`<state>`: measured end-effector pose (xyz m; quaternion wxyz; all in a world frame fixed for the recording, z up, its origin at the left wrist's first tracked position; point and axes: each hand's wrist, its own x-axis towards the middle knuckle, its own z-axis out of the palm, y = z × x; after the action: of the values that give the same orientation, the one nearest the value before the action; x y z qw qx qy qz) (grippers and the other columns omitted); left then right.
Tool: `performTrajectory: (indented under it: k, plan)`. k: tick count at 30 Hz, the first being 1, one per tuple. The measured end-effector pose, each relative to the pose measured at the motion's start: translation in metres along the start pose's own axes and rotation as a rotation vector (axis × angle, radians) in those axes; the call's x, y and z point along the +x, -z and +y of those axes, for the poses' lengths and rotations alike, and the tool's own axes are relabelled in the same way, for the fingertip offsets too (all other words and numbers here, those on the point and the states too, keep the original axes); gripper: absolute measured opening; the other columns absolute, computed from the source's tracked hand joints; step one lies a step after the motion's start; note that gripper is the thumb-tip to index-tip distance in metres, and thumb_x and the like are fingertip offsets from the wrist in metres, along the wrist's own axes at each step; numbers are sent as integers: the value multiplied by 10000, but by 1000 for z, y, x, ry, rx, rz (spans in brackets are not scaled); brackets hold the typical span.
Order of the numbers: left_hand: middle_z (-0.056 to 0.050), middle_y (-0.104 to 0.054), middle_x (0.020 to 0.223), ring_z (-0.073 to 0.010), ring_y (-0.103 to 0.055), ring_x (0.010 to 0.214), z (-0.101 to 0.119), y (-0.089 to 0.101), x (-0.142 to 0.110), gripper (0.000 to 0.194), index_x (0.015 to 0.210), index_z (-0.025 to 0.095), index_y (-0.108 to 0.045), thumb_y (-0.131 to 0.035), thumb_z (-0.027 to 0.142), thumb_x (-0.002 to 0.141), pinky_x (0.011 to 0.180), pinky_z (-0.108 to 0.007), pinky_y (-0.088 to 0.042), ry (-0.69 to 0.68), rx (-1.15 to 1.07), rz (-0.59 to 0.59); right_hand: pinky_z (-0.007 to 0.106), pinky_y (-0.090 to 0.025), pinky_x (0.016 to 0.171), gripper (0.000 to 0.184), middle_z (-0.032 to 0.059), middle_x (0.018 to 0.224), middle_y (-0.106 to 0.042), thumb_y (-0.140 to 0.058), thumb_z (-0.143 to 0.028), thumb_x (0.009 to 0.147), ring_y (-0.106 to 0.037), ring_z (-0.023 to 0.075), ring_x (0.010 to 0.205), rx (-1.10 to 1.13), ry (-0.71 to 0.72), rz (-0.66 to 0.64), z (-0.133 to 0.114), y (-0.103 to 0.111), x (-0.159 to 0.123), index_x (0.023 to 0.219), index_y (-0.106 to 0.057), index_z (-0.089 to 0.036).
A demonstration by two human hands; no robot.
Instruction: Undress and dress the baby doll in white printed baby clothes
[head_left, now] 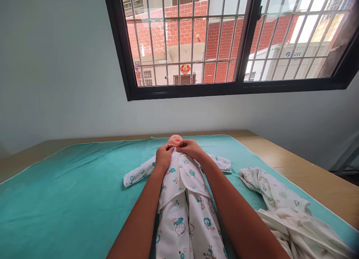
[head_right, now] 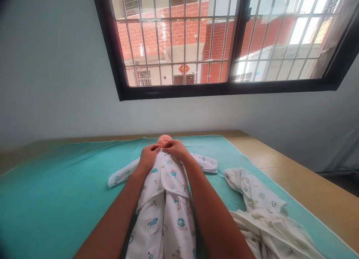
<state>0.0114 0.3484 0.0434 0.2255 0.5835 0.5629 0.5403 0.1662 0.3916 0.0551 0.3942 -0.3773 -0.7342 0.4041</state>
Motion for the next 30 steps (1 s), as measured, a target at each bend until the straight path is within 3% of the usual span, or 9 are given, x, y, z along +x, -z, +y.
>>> performTrajectory:
  k: [4,9,14,18,21,23,26,28,30]
  plan:
    - [-58,-745,924,-192,-656,871,-1,-1,0,173,864,166,-727,-576,194,784,827,-302,-475,-8,0,2,232,-366,583,186,-2,705,-619,-669,-289,621,-506,115,647,-64,-74,-64,-8,7,-1,750,-688,-157]
    - [-67,-740,956,-192,-655,895,2,-1,-1,195,890,163,-725,-553,205,808,840,-301,-477,-33,26,-9,240,-293,526,145,-26,570,-520,-632,-297,630,-443,108,592,-310,-151,35,-16,3,0,581,-611,-162]
    - [-51,-724,1002,-195,-637,953,6,-2,-3,176,902,197,-728,-608,259,789,877,-296,-460,-96,96,-46,216,-365,596,139,-13,715,-613,-603,-307,682,-531,124,704,-292,-100,141,-10,-10,4,678,-618,-170]
    - [-68,-694,995,-211,-616,955,6,2,-4,243,930,193,-707,-535,130,770,866,-314,-454,-74,204,56,240,-400,643,176,56,914,-627,-541,-254,742,-563,154,777,-336,-190,306,-8,-13,5,876,-595,-154]
    - [-108,-656,1019,-251,-583,1009,8,9,-3,342,961,186,-688,-462,48,744,863,-349,-437,-29,309,206,264,-398,657,216,125,1089,-560,-550,-192,753,-566,188,850,-538,-191,396,-19,-9,0,964,-584,-157]
    - [-109,-652,1029,-257,-571,1031,13,14,-3,374,954,188,-686,-456,19,713,861,-345,-437,-35,356,217,274,-387,648,168,125,1071,-560,-572,-181,760,-571,203,850,-741,-189,314,-36,-5,-6,925,-599,-178]
    - [-58,-683,1045,-213,-597,1008,25,21,-3,368,915,209,-705,-469,27,700,884,-301,-443,-127,272,-38,287,-359,607,63,78,778,-602,-640,-237,742,-576,204,714,-878,-241,47,-65,-1,-16,717,-607,-190]
    - [-27,-703,1051,-197,-614,995,34,26,-5,334,891,225,-723,-495,63,707,899,-279,-440,-169,201,-300,295,-342,583,216,51,598,-563,-663,-302,730,-558,193,617,-869,-255,-110,-80,-3,-23,574,-568,-189]
    - [-21,-713,1051,-203,-623,987,42,31,-7,310,890,230,-733,-525,97,703,885,-273,-443,-151,213,-465,298,-330,566,268,37,532,-537,-692,-320,687,-545,187,574,-866,-241,-205,-88,-7,-28,513,-534,-190]
